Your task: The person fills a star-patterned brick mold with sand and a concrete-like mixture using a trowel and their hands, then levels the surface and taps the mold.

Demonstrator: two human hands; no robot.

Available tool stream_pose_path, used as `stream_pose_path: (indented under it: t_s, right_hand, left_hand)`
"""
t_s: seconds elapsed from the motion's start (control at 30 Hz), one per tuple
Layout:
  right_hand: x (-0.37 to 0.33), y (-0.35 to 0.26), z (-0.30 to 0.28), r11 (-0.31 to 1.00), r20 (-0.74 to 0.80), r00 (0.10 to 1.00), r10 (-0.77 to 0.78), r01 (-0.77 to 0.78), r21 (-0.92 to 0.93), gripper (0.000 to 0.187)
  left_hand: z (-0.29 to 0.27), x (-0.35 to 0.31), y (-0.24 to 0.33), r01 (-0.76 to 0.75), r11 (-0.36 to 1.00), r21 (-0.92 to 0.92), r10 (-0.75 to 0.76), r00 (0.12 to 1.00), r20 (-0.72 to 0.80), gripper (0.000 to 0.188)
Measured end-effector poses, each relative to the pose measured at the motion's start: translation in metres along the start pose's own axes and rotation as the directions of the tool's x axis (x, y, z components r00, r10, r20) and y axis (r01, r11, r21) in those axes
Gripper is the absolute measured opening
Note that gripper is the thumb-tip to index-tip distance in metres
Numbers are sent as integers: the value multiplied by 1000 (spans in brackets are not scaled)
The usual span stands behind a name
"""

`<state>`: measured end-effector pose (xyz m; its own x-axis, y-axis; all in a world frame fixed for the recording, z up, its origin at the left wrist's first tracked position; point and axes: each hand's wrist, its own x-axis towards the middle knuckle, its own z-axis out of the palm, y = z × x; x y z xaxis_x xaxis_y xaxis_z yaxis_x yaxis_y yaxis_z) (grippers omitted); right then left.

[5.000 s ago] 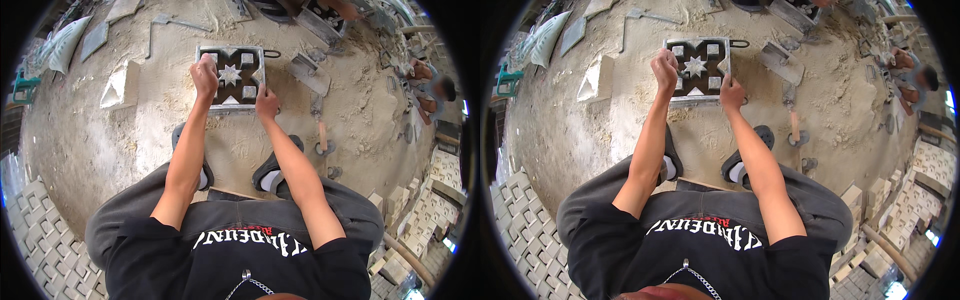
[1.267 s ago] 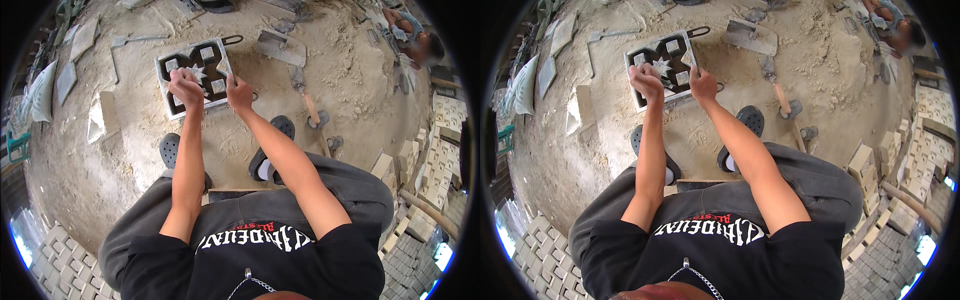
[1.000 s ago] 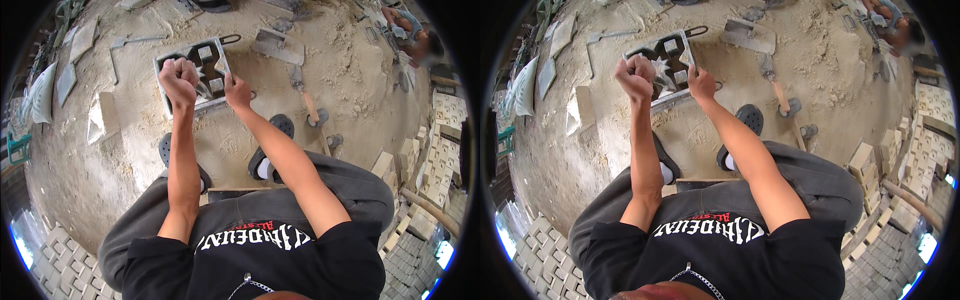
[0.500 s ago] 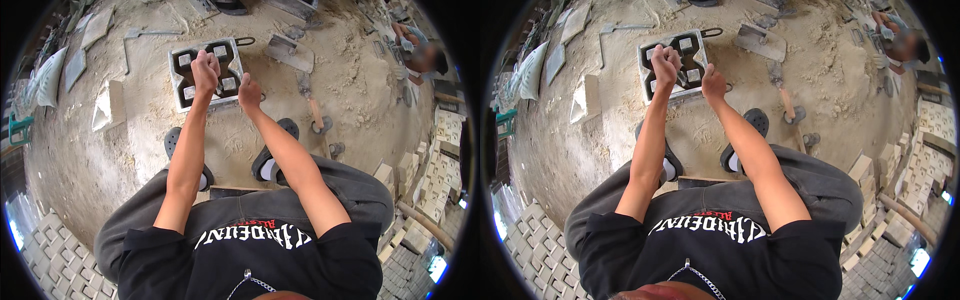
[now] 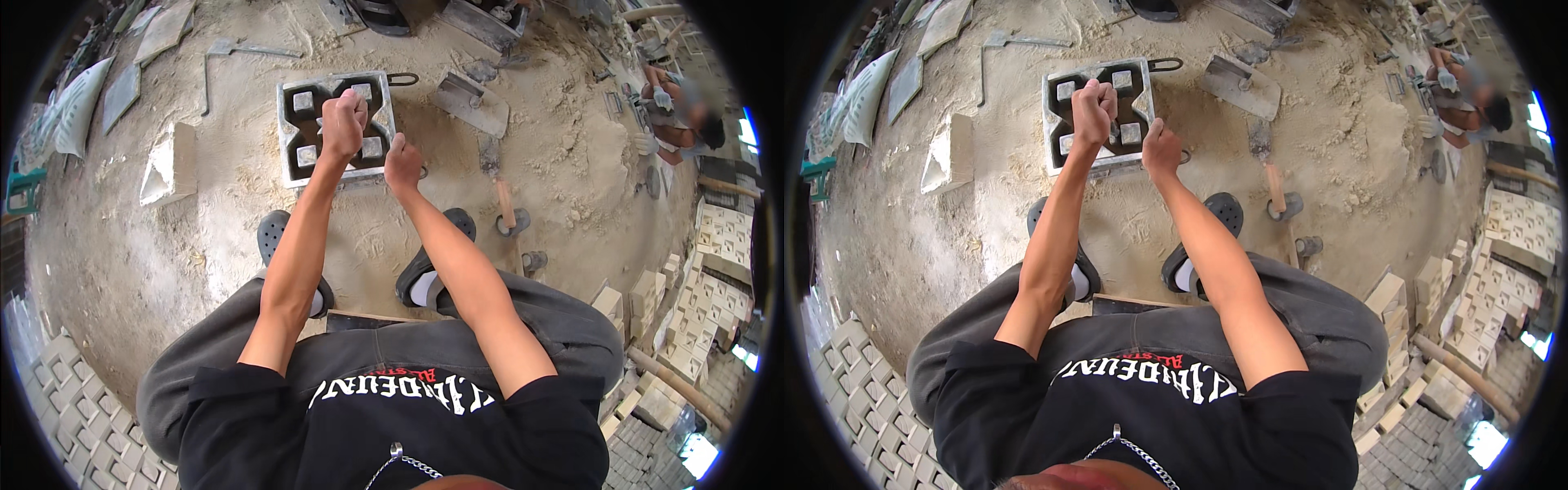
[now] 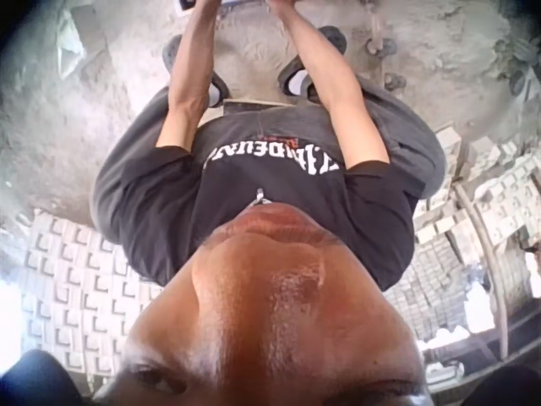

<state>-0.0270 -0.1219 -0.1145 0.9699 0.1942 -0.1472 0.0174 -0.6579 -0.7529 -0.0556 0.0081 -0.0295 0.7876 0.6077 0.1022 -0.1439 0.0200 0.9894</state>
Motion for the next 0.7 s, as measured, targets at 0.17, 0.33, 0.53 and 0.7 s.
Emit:
stream_pose_path:
  t_s: [0.17, 0.33, 0.53, 0.7]
  right_hand:
    - [7, 4, -1, 1000, 23, 1000, 19, -19, -11, 57]
    - [-2, 2, 1, 1000, -5, 1000, 1, -1, 2, 55]
    - [12, 1, -1, 1000, 4, 1000, -15, 15, 5, 53]
    - [-3, 0, 2, 1000, -9, 1000, -25, 25, -3, 52]
  left_hand:
    - [-2, -4, 55, 5, 968, -253, -13, 1000, -28, 49]
    - [5, -9, 3, -22, 998, 52, 23, 999, -26, 46]
    - [-2, -3, 53, -8, 961, -276, 13, 1000, 16, 49]
    - [-2, -1, -15, -315, 842, 437, 315, 946, 75, 49]
